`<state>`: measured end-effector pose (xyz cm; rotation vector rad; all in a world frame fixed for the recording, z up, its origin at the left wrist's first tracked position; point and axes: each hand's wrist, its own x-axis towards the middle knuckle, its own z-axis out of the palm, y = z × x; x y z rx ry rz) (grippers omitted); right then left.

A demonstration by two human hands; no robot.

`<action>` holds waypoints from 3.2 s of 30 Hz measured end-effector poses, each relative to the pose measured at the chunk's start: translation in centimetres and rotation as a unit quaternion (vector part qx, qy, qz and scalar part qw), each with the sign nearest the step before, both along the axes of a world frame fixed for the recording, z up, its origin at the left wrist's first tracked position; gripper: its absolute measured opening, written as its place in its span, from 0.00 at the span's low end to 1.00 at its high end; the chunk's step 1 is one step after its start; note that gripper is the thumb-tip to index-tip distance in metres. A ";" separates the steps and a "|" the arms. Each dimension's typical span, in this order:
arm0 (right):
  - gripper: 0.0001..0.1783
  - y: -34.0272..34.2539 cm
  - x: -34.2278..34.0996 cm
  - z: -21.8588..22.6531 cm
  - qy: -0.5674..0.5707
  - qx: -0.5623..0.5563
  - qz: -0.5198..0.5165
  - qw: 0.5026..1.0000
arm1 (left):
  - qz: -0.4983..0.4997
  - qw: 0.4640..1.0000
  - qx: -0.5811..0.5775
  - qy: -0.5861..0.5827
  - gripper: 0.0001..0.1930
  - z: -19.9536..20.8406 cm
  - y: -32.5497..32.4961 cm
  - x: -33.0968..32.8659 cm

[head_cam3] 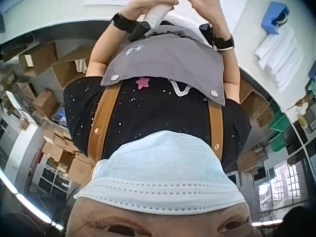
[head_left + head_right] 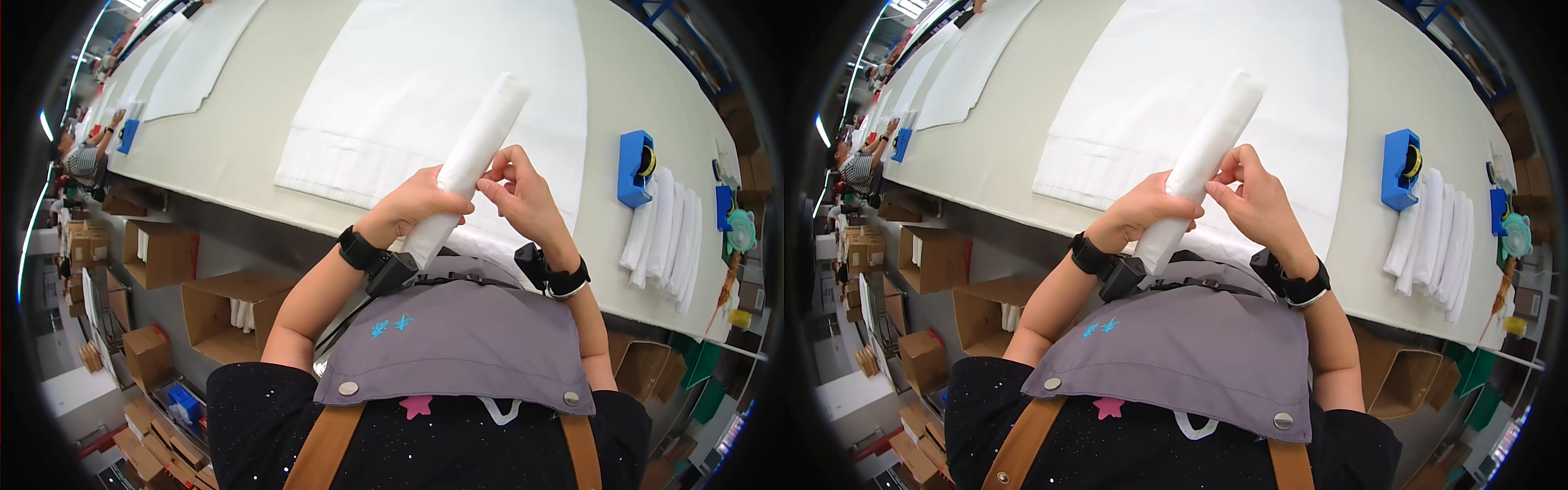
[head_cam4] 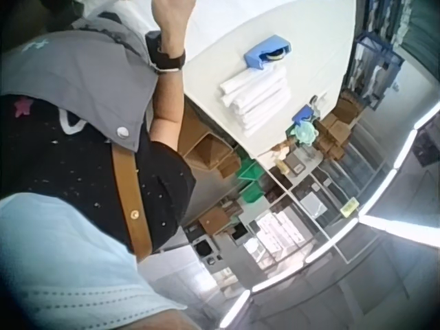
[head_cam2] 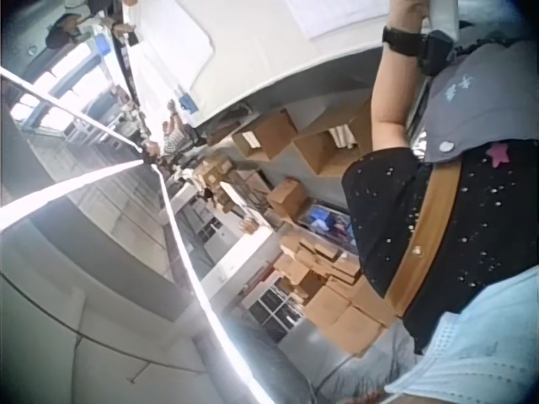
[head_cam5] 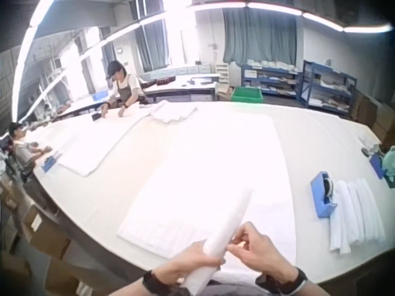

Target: The person repeatedly folds and rolls large white sheets of fabric into tight cylindrical bundles on a workbench. They use a handheld tape dispenser to secure the rolled fabric with tape before placing the finished bundle aside and repeating the process with a new sheet.

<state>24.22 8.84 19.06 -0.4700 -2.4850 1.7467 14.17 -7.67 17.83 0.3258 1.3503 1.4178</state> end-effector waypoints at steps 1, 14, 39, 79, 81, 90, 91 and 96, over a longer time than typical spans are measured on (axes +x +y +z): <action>0.15 0.0 0.1 0.1 -0.010 -0.004 -0.004 1.000 | -0.010 1.000 0.001 -0.012 0.24 -0.1 0.0 -0.2; 0.18 0.2 0.4 -0.8 -0.027 0.008 -0.020 0.999 | -0.071 0.986 0.085 -0.127 0.26 0.2 -0.4 -0.1; 0.30 3.8 8.7 -1.4 -0.022 0.429 0.186 0.884 | -0.285 0.682 -0.162 0.653 0.15 -1.1 -2.4 -2.1; 0.33 49.1 47.6 -12.1 -0.215 0.376 -0.633 0.642 | -0.018 0.796 -0.245 0.553 0.07 -12.3 1.8 2.7; 0.33 50.5 47.4 -12.8 -0.234 0.373 -0.643 0.626 | -0.031 0.781 -0.257 0.569 0.07 -12.2 1.5 2.6; 0.31 58.0 56.4 -18.9 -0.209 0.213 -0.417 0.858 | -0.078 0.767 -0.278 0.573 0.09 -10.6 2.7 2.8; 0.26 59.2 58.0 -19.3 -0.180 0.296 -0.418 0.840 | -0.070 0.768 -0.284 0.569 0.10 -11.1 2.6 2.9; 0.40 62.2 58.3 -15.1 -0.319 0.356 -0.374 0.795 | 0.023 0.775 -0.296 0.557 0.10 -11.8 1.6 4.3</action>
